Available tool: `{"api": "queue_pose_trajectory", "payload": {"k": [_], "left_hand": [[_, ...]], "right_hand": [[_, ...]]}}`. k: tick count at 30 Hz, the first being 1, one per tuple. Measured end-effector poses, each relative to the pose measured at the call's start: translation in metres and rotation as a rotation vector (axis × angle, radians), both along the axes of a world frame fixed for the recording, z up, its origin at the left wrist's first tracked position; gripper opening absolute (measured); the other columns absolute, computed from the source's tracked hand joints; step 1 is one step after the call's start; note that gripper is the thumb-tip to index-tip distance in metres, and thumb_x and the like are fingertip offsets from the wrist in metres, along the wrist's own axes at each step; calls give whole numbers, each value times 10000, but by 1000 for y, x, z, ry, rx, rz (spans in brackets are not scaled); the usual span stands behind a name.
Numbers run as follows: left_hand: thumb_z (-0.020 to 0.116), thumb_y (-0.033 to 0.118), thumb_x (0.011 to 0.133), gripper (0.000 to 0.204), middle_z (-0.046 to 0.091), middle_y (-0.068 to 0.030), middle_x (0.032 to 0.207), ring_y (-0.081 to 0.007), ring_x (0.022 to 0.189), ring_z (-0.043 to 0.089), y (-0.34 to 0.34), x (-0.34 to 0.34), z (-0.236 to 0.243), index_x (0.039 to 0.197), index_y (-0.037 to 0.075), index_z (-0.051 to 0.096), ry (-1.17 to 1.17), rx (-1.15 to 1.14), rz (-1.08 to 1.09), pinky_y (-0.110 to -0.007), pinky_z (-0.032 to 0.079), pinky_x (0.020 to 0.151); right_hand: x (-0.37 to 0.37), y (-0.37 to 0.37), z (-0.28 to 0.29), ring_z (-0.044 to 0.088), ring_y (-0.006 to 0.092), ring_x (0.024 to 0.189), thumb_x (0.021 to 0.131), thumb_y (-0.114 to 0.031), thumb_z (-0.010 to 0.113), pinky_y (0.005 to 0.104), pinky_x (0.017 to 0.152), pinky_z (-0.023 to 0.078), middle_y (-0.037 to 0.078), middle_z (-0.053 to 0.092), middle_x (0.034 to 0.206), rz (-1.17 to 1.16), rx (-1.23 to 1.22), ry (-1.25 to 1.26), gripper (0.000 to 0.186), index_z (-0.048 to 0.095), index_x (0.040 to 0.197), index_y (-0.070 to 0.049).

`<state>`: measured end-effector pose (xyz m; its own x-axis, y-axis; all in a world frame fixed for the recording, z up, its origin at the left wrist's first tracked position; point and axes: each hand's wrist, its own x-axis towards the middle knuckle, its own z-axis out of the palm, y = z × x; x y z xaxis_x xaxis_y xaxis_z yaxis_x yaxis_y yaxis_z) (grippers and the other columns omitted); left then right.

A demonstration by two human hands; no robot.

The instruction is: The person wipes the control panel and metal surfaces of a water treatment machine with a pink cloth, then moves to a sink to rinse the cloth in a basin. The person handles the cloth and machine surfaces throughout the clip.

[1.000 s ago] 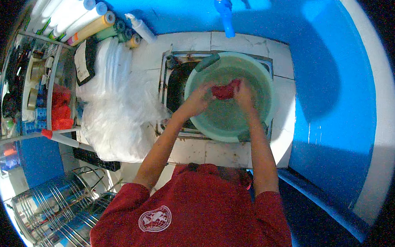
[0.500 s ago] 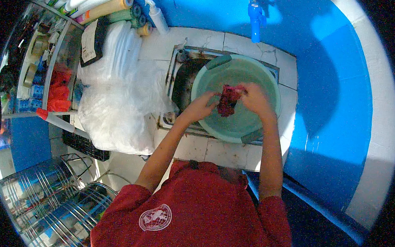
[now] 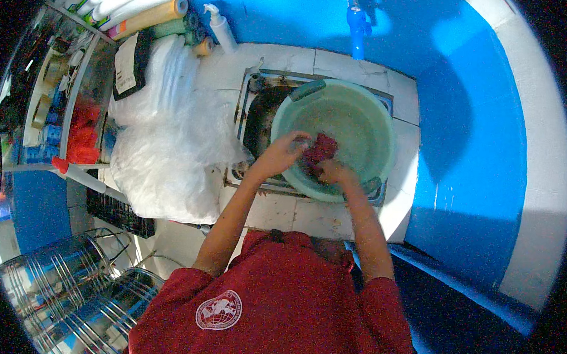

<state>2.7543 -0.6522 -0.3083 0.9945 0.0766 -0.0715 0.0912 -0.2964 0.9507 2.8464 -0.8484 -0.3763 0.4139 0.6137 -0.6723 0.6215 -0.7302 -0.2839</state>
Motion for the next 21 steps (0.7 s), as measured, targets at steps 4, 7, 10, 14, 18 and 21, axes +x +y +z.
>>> {"api": "queue_pose_trajectory", "payload": {"k": [4,7,10,14,18,21], "left_hand": [[618,209,968,286,657,-156,1215,-283,1197,600,17,-7,4,1201,44,636,16,-55,98,-381,438,1048],[624,210,964,342,636,-159,1261,-293,1204,598,12,-2,1,1263,45,609,-66,-133,85,-388,442,1050],[654,249,949,495,594,-179,1328,-295,1226,590,-12,14,-3,1379,42,523,-188,-23,-12,-399,438,1061],[647,235,919,669,545,-221,1379,-368,1263,555,-41,41,-15,1487,19,368,-46,126,-107,-437,421,1088],[616,182,882,705,533,-266,1371,-443,1242,537,-52,46,-42,1497,-6,327,167,570,-219,-526,383,1105],[607,176,875,690,526,-286,1370,-454,1220,542,-47,33,-66,1486,-10,345,133,649,-272,-574,363,1101]], "right_hand": [[32,-21,132,691,330,990,824,-117,648,447,840,536,179,721,1055,-250,228,-146,278,729,1084,-58],[36,-24,210,687,345,977,839,-91,638,449,877,529,177,718,1076,-264,152,-323,290,736,1113,-92],[30,-21,212,669,390,996,851,-118,626,469,911,523,178,705,1093,-321,467,-421,258,744,1081,-120],[32,4,92,641,386,1080,840,-105,630,470,944,514,182,678,1172,-330,648,-254,286,705,1114,-70],[22,2,-30,575,449,1167,815,-144,693,520,966,502,249,570,1327,-246,391,-198,504,584,1304,-97],[-1,4,-69,546,496,1183,804,-152,714,560,954,498,276,525,1371,-225,452,-442,602,523,1374,-121]]}}
